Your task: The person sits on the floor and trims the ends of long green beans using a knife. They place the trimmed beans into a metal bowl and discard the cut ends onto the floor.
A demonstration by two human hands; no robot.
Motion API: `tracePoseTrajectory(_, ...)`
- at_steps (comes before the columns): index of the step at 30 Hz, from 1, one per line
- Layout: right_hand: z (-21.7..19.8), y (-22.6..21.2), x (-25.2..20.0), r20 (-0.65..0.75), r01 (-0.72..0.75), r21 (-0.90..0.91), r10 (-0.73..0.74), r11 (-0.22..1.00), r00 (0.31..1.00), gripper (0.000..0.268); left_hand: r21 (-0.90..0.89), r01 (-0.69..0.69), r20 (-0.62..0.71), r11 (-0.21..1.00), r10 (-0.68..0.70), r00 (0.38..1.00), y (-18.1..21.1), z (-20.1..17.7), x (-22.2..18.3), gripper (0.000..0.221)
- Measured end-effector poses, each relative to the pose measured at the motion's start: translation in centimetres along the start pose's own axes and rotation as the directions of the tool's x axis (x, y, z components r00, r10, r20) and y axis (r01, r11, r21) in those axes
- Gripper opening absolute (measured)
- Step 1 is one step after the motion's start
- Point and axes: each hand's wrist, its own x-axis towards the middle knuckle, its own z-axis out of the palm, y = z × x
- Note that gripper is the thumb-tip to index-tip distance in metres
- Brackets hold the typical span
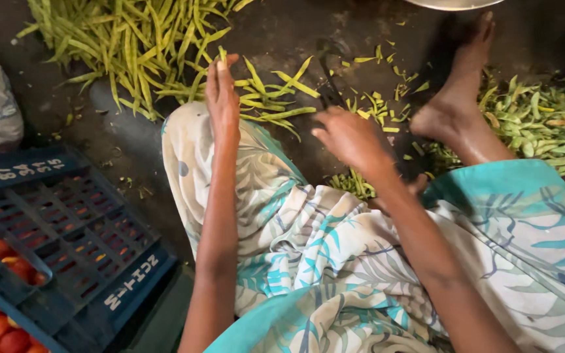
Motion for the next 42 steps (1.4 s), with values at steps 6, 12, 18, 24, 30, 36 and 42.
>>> tracePoseTrajectory(6, 7.0, -0.3, 2.1, -0.235, -0.084, -0.116, 0.055, 0.99, 0.97, 0.025, -0.264, 0.238, 0.221, 0.935, -0.182, 0.958, -1.9, -0.7, -0.5, 0.038)
tracePoseTrajectory(12, 6.9, 0.2, 2.1, -0.086, -0.13, 0.861, 0.393, 0.492, 0.915, 0.017, -0.592, 0.309, 0.344, 0.744, -0.113, 0.932, -3.1, -0.2, 0.6, 0.038)
tracePoseTrajectory(18, 5.7, -3.5, 3.7, -0.028, -0.052, 0.953, 0.26, 0.298, 0.965, 0.029, -0.608, 0.374, 0.376, 0.7, -0.161, 0.913, -4.2, 0.6, 0.5, 0.038)
tracePoseTrajectory(24, 3.6, -5.4, 2.3, -0.246, 0.159, 0.762, 0.053, 0.627, 0.968, 0.04, -0.59, 0.548, 0.517, 0.593, -0.244, 0.821, -4.5, 0.5, 0.5, 0.037)
tracePoseTrajectory(30, 5.6, -5.8, 4.4, -0.327, 0.17, 0.86, 0.264, 0.481, 0.907, 0.025, 0.016, -0.349, 0.224, 0.937, 0.337, 0.915, -3.2, 1.9, -1.2, 0.041)
tracePoseTrajectory(36, 5.7, -4.7, 4.7, -0.269, 0.085, 0.905, 0.404, 0.417, 0.874, 0.027, -0.049, 0.177, 0.447, 0.983, -0.137, 0.884, -2.1, 2.1, -3.3, 0.042)
tracePoseTrajectory(42, 6.0, -4.2, 3.6, -0.257, 0.029, 0.897, 0.467, 0.441, 0.846, 0.019, -0.381, 0.261, 0.34, 0.887, -0.128, 0.932, -3.7, 2.3, -2.2, 0.034)
